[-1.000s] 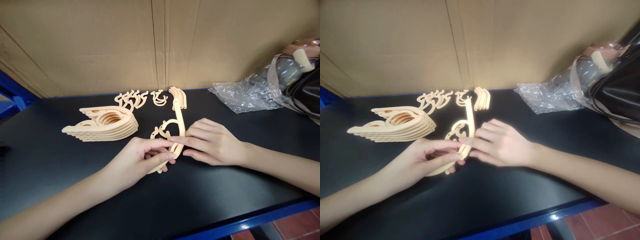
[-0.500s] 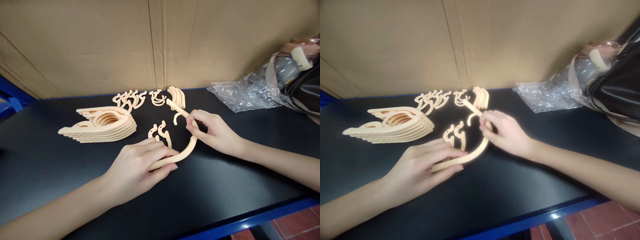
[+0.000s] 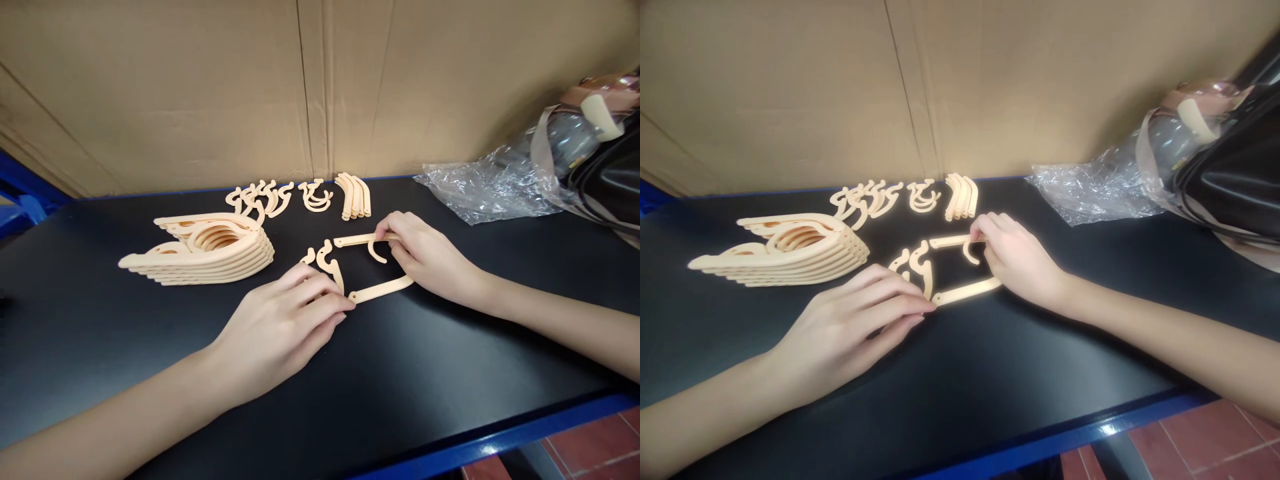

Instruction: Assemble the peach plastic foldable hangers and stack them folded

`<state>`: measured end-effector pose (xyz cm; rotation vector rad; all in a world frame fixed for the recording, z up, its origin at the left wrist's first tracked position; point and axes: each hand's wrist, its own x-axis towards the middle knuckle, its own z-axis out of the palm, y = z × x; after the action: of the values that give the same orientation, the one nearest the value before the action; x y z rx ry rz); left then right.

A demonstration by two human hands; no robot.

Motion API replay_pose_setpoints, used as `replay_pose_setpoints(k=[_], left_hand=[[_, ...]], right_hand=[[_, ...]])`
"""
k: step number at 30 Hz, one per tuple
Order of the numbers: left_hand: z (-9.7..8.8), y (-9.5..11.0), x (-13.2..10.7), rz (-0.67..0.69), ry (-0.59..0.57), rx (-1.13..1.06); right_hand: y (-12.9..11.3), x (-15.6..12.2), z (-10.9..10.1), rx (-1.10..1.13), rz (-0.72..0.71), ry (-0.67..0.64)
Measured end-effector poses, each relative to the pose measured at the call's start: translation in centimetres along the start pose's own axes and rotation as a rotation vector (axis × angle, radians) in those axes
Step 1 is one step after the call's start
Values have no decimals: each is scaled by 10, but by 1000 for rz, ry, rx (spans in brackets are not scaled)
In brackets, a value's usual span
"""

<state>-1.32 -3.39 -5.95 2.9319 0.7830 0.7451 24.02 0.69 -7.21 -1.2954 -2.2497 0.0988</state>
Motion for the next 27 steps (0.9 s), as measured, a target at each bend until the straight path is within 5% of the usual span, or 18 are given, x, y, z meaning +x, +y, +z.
replay_pose_setpoints(k=[8, 17, 27], left_hand=[[1, -3, 2, -154, -82, 129], [0, 1, 1, -112, -32, 78], [-3, 12, 1, -30, -13, 113]], right_hand=[[2, 1, 0, -61, -1, -28], [-2, -1, -4, -22, -119, 83], [-13, -3, -8, 53, -467, -176]])
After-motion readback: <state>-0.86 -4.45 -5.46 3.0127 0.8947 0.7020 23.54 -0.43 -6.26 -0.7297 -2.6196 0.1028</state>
